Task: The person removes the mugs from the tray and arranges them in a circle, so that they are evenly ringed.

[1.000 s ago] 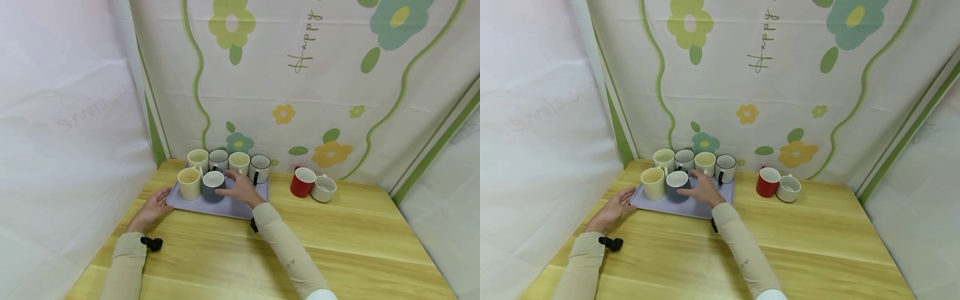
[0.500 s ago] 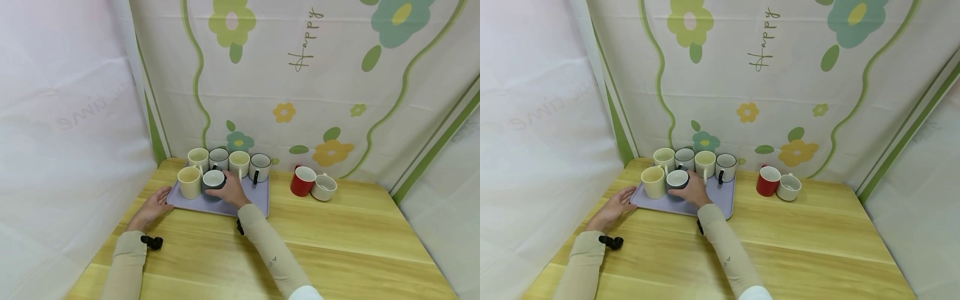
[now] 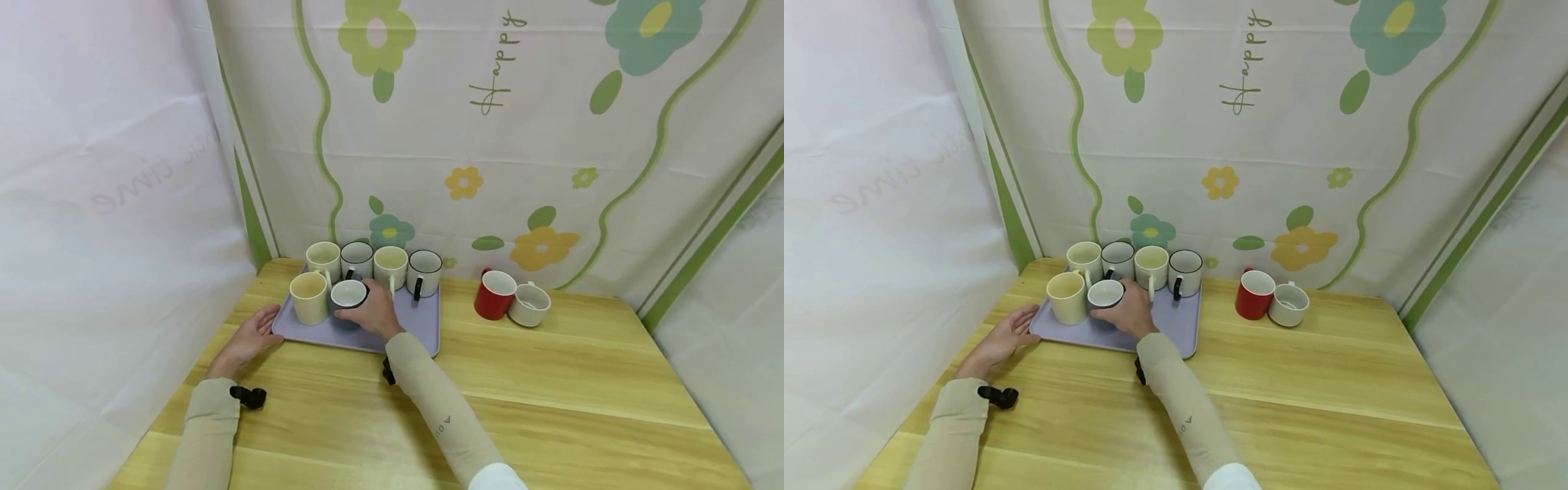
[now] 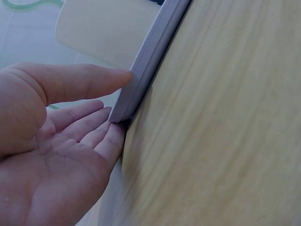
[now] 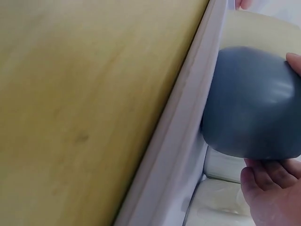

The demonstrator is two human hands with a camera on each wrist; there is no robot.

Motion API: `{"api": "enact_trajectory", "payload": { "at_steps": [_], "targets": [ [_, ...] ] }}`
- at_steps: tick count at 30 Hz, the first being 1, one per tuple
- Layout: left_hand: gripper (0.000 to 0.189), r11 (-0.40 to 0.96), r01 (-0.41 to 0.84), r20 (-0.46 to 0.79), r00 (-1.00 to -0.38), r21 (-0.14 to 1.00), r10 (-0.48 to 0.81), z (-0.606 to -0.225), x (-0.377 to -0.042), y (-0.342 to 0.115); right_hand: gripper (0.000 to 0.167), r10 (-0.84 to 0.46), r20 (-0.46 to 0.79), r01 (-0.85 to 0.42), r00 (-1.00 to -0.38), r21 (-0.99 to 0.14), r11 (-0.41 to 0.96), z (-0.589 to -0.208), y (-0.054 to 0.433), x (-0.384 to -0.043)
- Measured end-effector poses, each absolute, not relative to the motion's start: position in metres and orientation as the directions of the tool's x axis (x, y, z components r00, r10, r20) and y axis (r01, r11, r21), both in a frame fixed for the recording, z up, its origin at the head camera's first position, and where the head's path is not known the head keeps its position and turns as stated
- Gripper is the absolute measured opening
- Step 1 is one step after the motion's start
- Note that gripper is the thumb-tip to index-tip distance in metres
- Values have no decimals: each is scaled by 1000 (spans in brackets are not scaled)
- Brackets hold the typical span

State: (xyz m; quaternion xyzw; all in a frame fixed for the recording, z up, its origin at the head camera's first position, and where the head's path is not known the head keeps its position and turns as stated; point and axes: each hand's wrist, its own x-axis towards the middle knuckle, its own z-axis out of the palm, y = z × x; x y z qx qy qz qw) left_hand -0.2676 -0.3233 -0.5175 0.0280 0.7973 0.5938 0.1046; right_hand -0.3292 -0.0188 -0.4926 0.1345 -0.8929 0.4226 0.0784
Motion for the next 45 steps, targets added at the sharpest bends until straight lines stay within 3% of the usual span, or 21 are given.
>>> {"api": "enact_trajectory", "payload": {
  "at_steps": [8,17,25,35,45],
  "targets": [
    [83,299,-83,-139,-975,951,171,-516,-265,-322,87,-235,270,-357,-934,-753,553,-486,-4,-315],
    [84,299,-95,-151,-974,949,168,-517,-266,-322,83,-296,291,-403,-910,-789,463,-469,35,-290],
    [86,303,-94,-152,-973,948,175,-517,-267,-322,87,-298,229,-352,-927,-805,477,-459,87,-266],
    [88,297,-91,-148,-973,950,176,-518,-270,-324,83,-268,247,-357,-931,-763,540,-455,170,-243],
    [87,295,-87,-144,-974,951,175,-516,-267,-323,88,-141,198,-240,-970,-683,690,-461,267,-214]
  ]
}}
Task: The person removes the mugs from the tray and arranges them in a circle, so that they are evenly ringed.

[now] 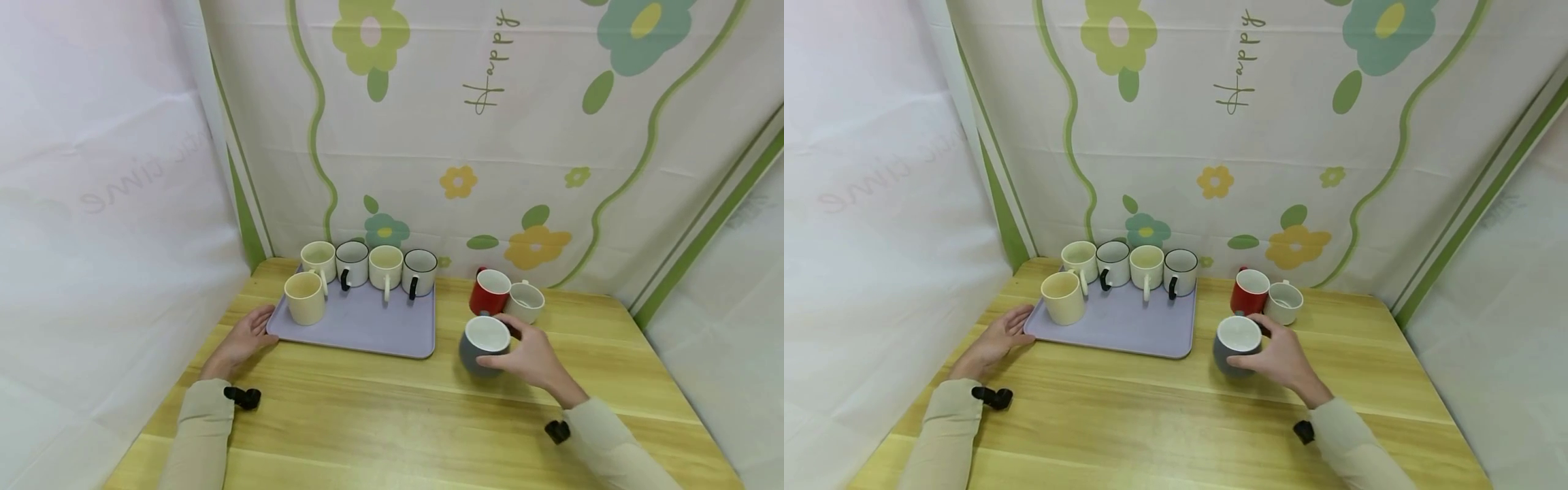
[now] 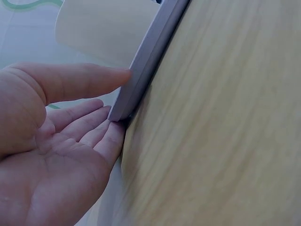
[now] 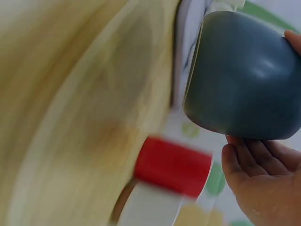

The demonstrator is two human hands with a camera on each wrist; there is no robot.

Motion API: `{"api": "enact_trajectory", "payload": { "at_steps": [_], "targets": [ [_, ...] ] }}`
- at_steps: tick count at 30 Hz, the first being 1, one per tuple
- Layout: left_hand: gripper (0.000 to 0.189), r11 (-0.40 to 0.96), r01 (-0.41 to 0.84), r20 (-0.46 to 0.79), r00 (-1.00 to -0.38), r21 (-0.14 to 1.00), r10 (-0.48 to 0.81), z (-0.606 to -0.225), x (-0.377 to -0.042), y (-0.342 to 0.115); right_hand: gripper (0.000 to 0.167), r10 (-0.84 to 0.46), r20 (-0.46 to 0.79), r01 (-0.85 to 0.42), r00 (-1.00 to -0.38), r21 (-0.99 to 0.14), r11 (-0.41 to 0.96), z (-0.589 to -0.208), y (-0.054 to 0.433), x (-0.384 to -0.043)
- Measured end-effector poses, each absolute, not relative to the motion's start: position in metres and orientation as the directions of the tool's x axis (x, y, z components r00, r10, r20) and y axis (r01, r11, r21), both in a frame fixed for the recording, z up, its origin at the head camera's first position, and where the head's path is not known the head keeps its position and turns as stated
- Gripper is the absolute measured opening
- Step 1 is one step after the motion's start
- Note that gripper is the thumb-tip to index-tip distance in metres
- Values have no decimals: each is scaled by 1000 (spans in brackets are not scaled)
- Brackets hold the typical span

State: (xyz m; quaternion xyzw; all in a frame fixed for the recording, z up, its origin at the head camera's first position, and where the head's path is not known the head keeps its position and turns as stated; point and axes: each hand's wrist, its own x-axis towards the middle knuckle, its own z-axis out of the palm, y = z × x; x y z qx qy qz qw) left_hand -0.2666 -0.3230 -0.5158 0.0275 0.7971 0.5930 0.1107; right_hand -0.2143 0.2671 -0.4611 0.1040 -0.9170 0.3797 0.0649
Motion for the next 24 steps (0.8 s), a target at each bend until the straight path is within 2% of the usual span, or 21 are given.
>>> {"api": "enact_trajectory", "payload": {
  "at_steps": [10,17,24],
  "targets": [
    [88,270,-63,-119,-973,961,196,-516,-265,-323,86,7,221,-130,-975,-598,791,-463,368,-205],
    [87,273,-64,-118,-975,960,189,-516,-264,-323,94,78,192,-45,-978,-566,823,-462,420,-226],
    [86,277,-72,-125,-975,958,181,-518,-268,-324,93,126,197,-10,-972,-572,820,-461,442,-252]
  ]
}}
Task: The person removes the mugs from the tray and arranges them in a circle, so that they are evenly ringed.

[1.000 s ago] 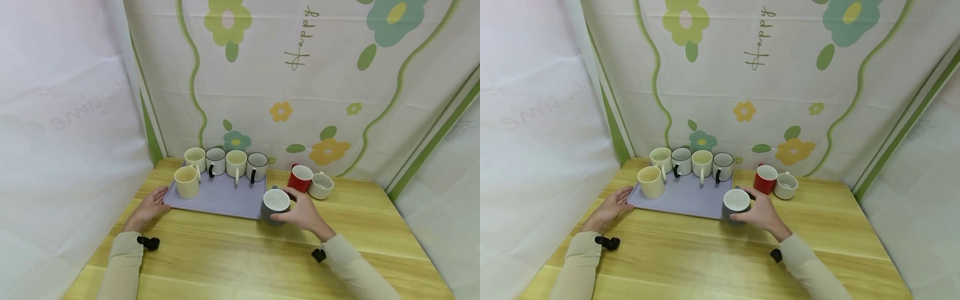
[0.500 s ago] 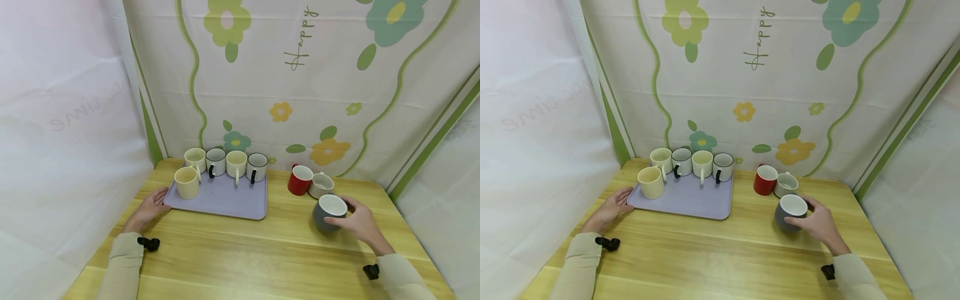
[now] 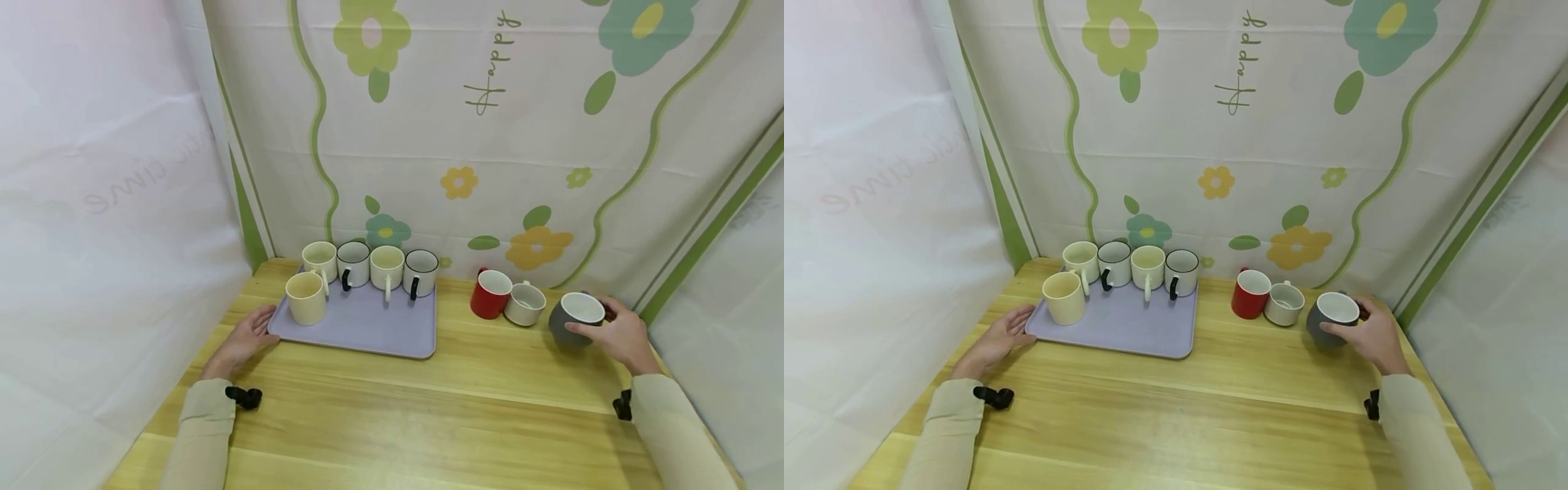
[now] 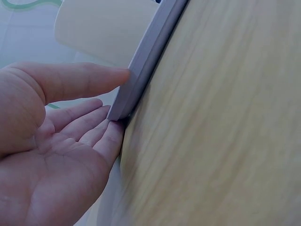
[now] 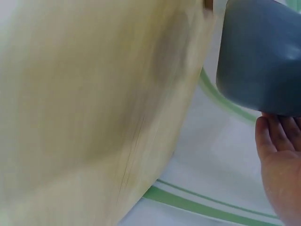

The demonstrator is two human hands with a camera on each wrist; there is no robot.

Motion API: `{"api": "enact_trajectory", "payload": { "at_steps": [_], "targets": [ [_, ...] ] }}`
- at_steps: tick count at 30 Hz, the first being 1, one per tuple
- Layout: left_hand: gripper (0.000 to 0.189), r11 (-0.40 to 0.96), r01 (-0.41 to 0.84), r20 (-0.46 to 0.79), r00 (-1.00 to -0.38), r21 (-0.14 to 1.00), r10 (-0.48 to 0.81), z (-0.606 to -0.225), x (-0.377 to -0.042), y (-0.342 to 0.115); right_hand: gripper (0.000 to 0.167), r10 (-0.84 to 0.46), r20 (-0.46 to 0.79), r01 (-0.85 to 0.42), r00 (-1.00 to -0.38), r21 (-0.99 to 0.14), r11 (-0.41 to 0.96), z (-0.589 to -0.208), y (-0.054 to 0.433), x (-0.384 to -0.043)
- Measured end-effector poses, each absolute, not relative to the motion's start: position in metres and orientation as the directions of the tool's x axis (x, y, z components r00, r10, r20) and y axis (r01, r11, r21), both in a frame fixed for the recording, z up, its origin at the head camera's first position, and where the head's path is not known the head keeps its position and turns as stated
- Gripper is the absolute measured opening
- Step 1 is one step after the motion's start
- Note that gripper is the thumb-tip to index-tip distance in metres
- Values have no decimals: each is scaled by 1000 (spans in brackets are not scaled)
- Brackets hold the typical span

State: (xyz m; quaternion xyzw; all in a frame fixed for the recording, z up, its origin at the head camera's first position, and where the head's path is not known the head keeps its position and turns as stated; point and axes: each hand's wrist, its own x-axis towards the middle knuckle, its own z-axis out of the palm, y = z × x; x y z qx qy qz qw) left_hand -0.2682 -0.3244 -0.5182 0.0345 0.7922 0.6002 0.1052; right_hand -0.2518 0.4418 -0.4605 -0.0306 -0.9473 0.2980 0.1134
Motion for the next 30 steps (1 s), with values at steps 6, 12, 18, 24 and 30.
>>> {"api": "enact_trajectory", "payload": {
  "at_steps": [6,12,18,24,30],
  "targets": [
    [85,277,-75,-127,-976,958,175,-519,-269,-326,95,137,160,15,-978,-596,803,-465,447,-275],
    [85,264,-59,-114,-974,963,196,-516,-268,-323,78,158,207,-5,-965,-620,784,-476,451,-284],
    [85,268,-66,-121,-974,961,193,-516,-267,-321,83,170,179,20,-969,-632,775,-488,452,-287],
    [84,265,-53,-108,-974,963,198,-517,-268,-320,90,170,140,49,-975,-617,786,-494,452,-286],
    [84,283,-44,-103,-975,958,199,-518,-267,-324,97,143,110,42,-984,-629,776,-494,449,-287]
  ]
}}
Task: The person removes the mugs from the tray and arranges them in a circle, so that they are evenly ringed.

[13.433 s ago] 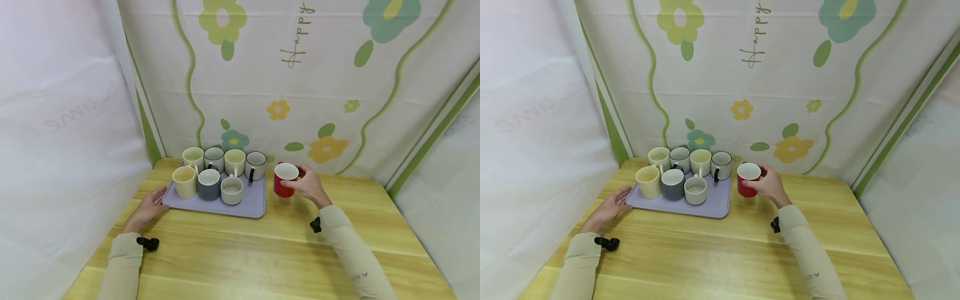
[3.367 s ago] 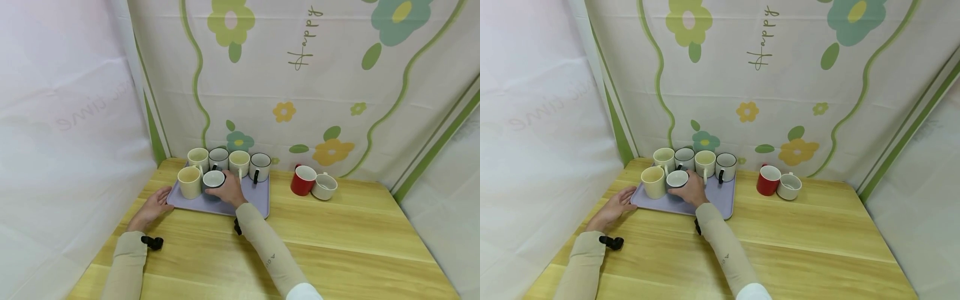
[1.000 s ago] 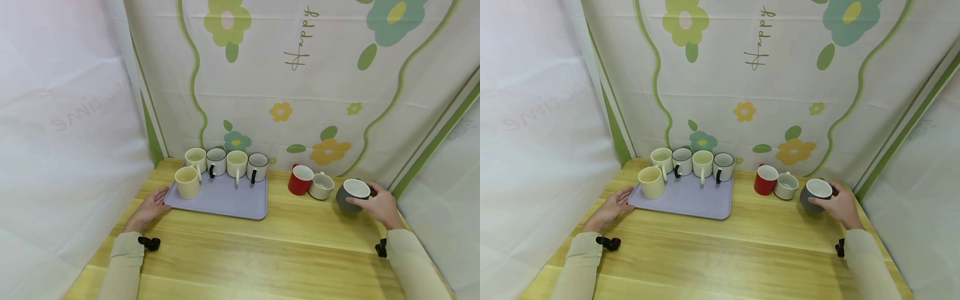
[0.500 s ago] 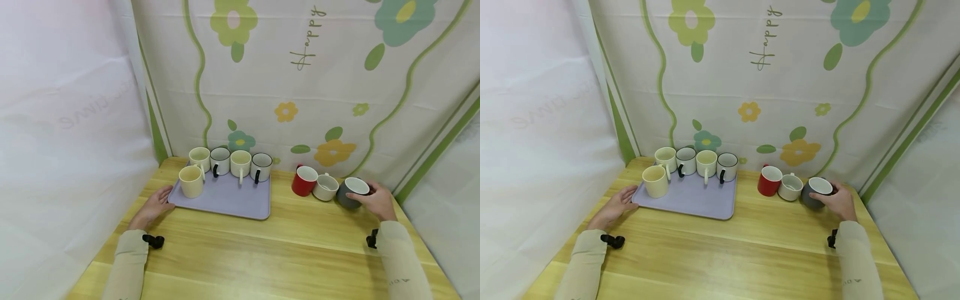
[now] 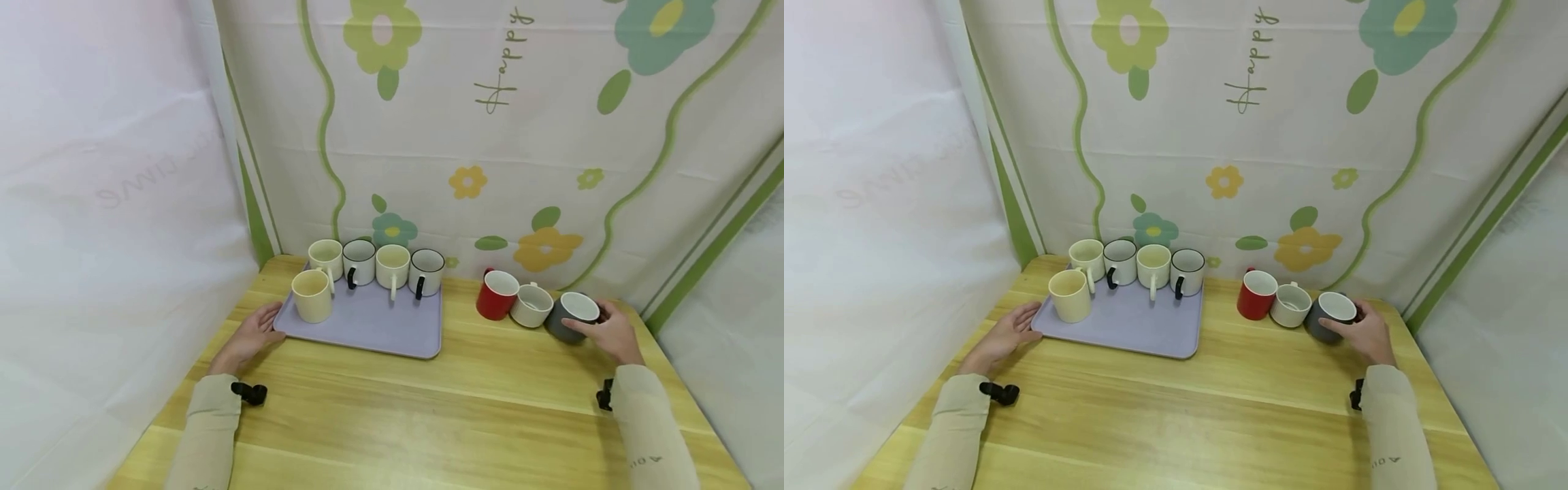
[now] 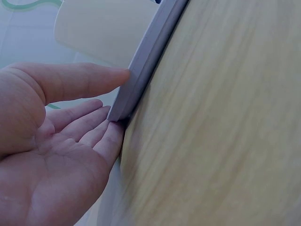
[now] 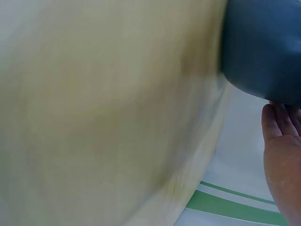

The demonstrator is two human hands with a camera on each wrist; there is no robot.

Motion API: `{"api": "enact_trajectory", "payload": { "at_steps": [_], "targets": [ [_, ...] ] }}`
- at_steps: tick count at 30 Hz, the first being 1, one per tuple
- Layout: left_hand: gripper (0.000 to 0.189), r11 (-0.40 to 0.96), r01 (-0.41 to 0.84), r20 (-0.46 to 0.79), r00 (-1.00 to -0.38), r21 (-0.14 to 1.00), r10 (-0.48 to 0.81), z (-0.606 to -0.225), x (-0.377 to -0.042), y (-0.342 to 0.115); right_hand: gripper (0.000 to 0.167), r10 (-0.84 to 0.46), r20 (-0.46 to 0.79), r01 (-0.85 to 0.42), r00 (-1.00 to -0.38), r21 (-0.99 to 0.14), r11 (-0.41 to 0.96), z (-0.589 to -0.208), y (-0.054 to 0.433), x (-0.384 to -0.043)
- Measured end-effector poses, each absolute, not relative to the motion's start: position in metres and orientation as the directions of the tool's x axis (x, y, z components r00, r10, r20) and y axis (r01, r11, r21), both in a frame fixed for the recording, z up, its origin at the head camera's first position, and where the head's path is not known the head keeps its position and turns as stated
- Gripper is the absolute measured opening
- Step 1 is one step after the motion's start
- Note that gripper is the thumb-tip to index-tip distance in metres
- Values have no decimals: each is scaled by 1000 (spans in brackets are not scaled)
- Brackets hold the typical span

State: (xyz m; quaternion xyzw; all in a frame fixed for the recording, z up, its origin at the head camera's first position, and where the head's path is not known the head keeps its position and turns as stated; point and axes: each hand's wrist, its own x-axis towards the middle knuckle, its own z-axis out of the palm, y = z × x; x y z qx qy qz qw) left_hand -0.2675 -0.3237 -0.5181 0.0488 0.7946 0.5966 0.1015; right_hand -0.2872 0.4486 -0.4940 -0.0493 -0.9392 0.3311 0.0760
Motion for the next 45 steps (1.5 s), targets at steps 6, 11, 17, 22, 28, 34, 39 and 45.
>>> {"api": "enact_trajectory", "payload": {
  "at_steps": [6,11,17,22,28,34,39,45],
  "targets": [
    [85,294,-50,-107,-978,954,181,-516,-267,-327,104,103,134,-9,-986,-651,759,-478,439,-287],
    [85,298,-87,-136,-979,951,149,-516,-266,-329,102,73,176,-64,-982,-665,744,-446,420,-286],
    [87,295,-77,-126,-980,952,152,-516,-265,-332,100,-43,188,-161,-981,-673,722,-421,372,-292],
    [87,297,-81,-131,-980,951,152,-518,-267,-333,96,-153,218,-262,-964,-670,694,-417,317,-298],
    [86,307,-96,-145,-980,947,140,-519,-267,-331,88,-290,286,-407,-913,-664,627,-420,242,-308],
    [85,308,-87,-137,-980,947,143,-518,-265,-330,92,-399,283,-477,-872,-675,564,-421,163,-314],
    [84,306,-77,-129,-980,949,154,-518,-265,-328,97,-460,252,-491,-851,-693,529,-424,99,-318],
    [84,297,-63,-119,-978,953,174,-518,-267,-325,99,-491,227,-493,-841,-695,524,-433,35,-324]
  ]
}}
